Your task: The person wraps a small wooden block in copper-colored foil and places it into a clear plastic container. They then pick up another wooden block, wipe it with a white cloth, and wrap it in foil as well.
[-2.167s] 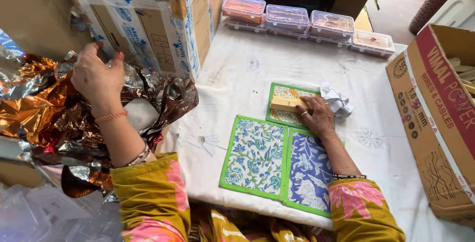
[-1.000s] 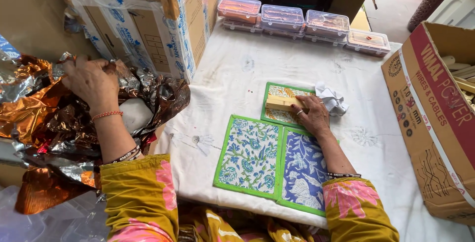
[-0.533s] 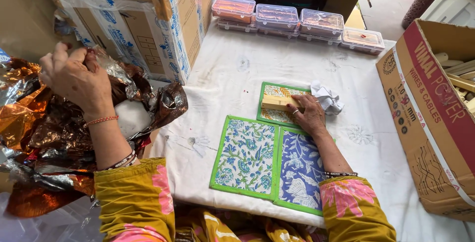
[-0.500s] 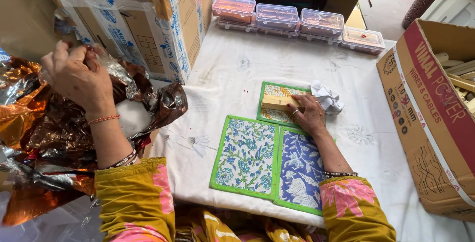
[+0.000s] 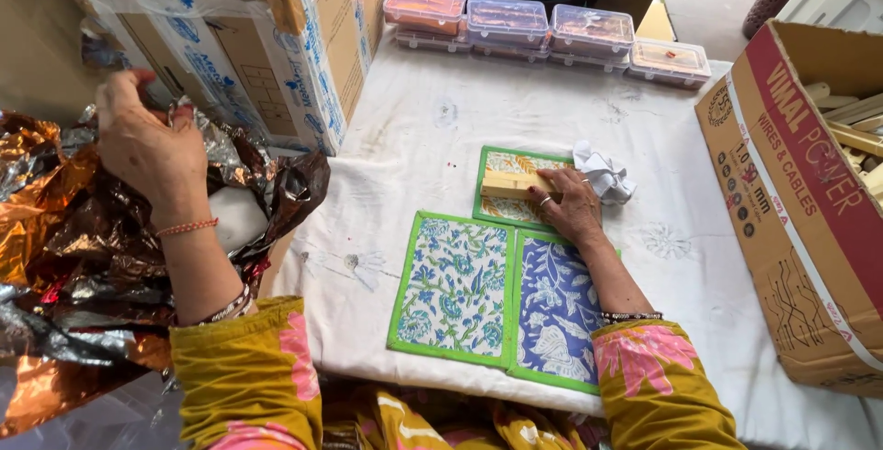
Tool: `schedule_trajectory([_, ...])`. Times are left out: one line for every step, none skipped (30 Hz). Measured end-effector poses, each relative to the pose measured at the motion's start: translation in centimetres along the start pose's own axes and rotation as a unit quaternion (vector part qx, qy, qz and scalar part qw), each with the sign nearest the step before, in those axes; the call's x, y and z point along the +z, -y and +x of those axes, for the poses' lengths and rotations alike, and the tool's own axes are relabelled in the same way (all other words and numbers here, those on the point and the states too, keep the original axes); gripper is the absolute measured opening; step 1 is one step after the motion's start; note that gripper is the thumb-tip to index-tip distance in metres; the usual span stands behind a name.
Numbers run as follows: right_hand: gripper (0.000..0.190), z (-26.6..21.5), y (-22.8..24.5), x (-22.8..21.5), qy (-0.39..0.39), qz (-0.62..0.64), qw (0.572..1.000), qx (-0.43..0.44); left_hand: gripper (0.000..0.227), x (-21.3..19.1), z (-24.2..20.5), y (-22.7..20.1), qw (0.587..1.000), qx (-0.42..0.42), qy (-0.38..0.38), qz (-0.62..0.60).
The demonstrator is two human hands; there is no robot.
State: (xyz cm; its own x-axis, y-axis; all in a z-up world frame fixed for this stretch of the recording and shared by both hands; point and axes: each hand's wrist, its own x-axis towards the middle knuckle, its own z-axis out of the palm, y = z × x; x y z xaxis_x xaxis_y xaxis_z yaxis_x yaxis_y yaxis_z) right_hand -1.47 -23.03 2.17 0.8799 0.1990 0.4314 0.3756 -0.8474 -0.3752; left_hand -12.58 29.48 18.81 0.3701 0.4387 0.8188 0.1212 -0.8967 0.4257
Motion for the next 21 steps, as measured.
schedule_trajectory([0.043,0.1,0.1,0.0,-0.002,-0.001,1.000,0.000,0.040,0.0,0.0,0.5,1.000,0.000,-0.002,-0.001])
schedule_trajectory([0.044,0.2,0.1,-0.1,0.002,0.008,1.000,0.004,0.033,0.1,-0.1,1.1,0.998,0.010,0.032,0.057])
schedule_trajectory([0.044,-0.1,0.0,-0.1,0.009,0.015,1.000,0.009,0.026,0.1,-0.4,1.7,0.991,0.019,0.070,0.116])
schedule_trajectory([0.044,-0.2,0.0,-0.2,0.010,0.014,1.000,0.011,0.026,0.3,-0.5,2.1,0.991,0.018,0.071,0.115])
schedule_trajectory([0.045,-0.1,0.0,-0.2,0.014,0.015,1.000,0.011,0.020,0.4,-0.3,2.6,0.981,-0.035,0.123,0.147])
schedule_trajectory([0.045,0.0,0.1,-0.2,0.018,0.017,1.000,0.011,0.015,0.6,-0.2,3.0,0.965,-0.087,0.174,0.178])
schedule_trajectory([0.045,0.0,0.2,-0.2,0.018,0.018,1.000,0.012,0.015,1.0,-0.2,3.5,0.964,-0.086,0.174,0.179])
schedule_trajectory([0.046,0.0,0.4,-0.2,0.022,0.012,0.999,0.020,0.017,1.5,-0.3,4.0,0.977,-0.022,0.093,0.193])
schedule_trajectory([0.046,0.0,0.4,-0.3,0.027,0.004,0.999,0.028,0.019,2.0,-0.5,4.5,0.978,0.041,0.010,0.204])
schedule_trajectory([0.046,0.0,0.3,0.0,0.027,0.004,0.999,0.029,0.019,1.4,-0.3,4.0,0.978,0.041,0.011,0.204])
schedule_trajectory([0.044,-0.1,-0.2,0.2,0.002,0.003,1.000,-0.004,0.028,1.1,-0.2,3.4,0.988,0.020,0.028,0.149])
schedule_trajectory([0.042,-0.1,-0.6,0.3,-0.024,0.001,0.999,-0.037,0.039,0.8,-0.2,2.8,0.995,-0.001,0.045,0.094])
schedule_trajectory([0.042,-0.1,-0.4,0.1,-0.023,0.001,0.999,-0.037,0.039,1.2,-0.2,3.4,0.994,0.000,0.046,0.094])
schedule_trajectory([0.044,-0.1,-0.2,0.0,-0.003,0.007,1.000,-0.006,0.031,1.5,-0.3,4.0,0.983,-0.024,0.102,0.152])
schedule_trajectory([0.046,0.0,0.2,-0.1,0.015,0.015,1.000,0.023,0.024,1.7,0.0,4.6,0.964,-0.044,0.157,0.210])
schedule_trajectory([0.046,0.2,0.5,-0.1,0.014,0.018,0.999,0.023,0.024,1.3,0.5,4.2,0.964,-0.043,0.155,0.211])
schedule_trajectory([0.045,0.1,0.5,-0.3,0.015,0.012,1.000,0.019,0.021,1.1,0.6,3.6,0.961,-0.066,0.157,0.216])
schedule_trajectory([0.044,0.1,0.4,-0.4,0.016,0.007,1.000,0.016,0.018,1.0,0.7,3.1,0.958,-0.090,0.159,0.220])
schedule_trajectory([0.044,0.0,0.2,-0.3,0.015,0.002,1.000,0.018,0.018,1.5,0.4,4.1,0.959,-0.090,0.161,0.216])
schedule_trajectory([0.045,-0.2,-0.1,-0.2,0.014,0.007,1.000,0.015,0.017,2.0,0.1,5.1,0.969,-0.034,0.100,0.222])
schedule_trajectory([0.045,0.0,-0.1,0.0,0.011,0.015,1.000,0.010,0.016,2.2,0.1,6.2,0.972,0.021,0.033,0.230])
